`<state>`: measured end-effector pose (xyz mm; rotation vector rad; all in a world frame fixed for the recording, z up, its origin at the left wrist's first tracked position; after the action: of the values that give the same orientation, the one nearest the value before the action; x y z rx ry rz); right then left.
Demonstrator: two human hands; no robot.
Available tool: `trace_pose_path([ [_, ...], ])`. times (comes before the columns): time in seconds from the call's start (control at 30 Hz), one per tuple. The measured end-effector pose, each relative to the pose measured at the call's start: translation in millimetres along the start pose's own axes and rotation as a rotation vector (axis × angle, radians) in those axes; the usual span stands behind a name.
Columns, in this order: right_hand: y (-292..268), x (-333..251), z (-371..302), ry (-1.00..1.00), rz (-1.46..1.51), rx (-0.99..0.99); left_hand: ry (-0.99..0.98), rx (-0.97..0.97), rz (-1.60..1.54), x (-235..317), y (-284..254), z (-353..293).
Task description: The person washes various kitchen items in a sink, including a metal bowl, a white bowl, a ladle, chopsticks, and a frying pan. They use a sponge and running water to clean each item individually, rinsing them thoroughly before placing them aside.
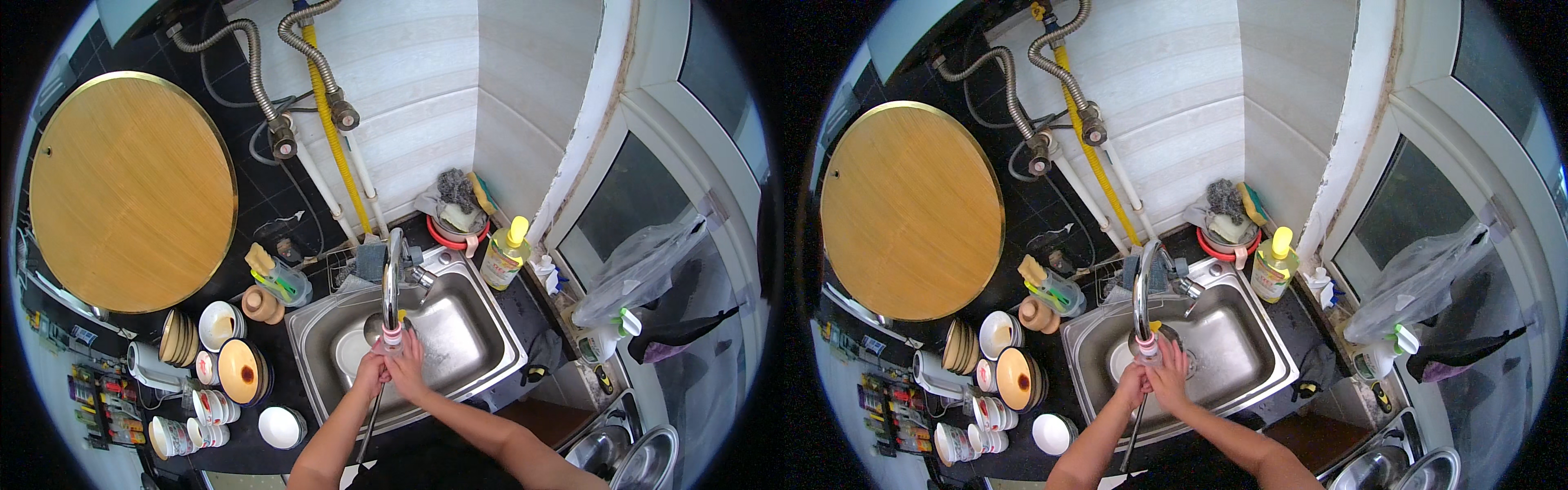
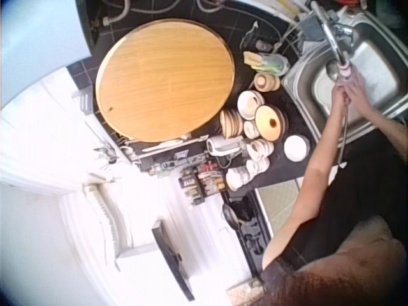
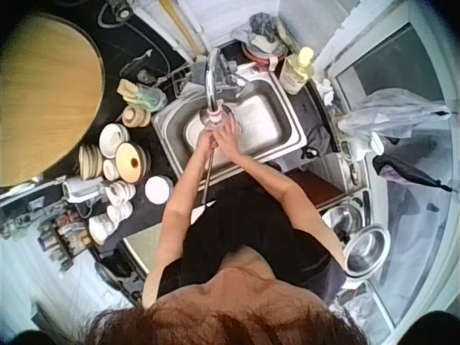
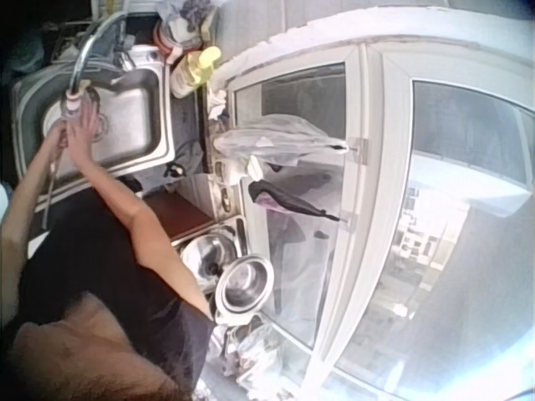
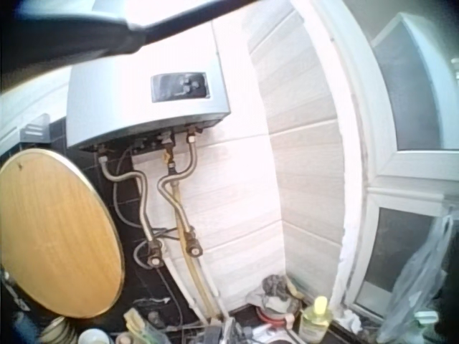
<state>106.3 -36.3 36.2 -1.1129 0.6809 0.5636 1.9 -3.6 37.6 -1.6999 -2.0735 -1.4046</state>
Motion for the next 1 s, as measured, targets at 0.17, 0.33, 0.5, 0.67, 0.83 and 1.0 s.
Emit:
trace_pose_path([
  [0.17,-15.4,33.3,36.0,-0.028,0.156,-0.025,-0.059,-0.051,-0.126,-1.1,7.0,7.6],
  [0.33,-29.3,5.9,3.7,-0.272,-0.259,-0.054,-0.125,-0.052,-0.068,3.8,12.7,11.9],
  [0.5,-24.9,42.4,42.1,-0.06,0.03,-0.207,-0.303,-0.046,0.102,-8.1,5.7,3.8],
  [0.67,-24.9,27.5,29.0,-0.138,-0.027,-0.113,-0.212,-0.023,0.422,-13.2,-7.4,1.7],
  [0.83,-18.6,13.6,31.8,-0.061,0.038,-0.16,-0.214,0.012,0.54,-4.6,11.3,-11.8],
  [1.0,19.8,73.8,29.1,0.572,0.788,-0.127,-0.09,0.001,0.543,2.6,5.0,-8.3],
])
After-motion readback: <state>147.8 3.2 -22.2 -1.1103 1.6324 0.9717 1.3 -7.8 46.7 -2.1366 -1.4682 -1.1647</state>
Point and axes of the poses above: each hand's wrist, its own z-axis towards the middle knuckle, its own y-axis out of the palm, x = y × z, the point moved 1 cm from there along z, towards the middle knuckle, and after that the axes turned 9 degrees about -z, right-handed, at the moved point
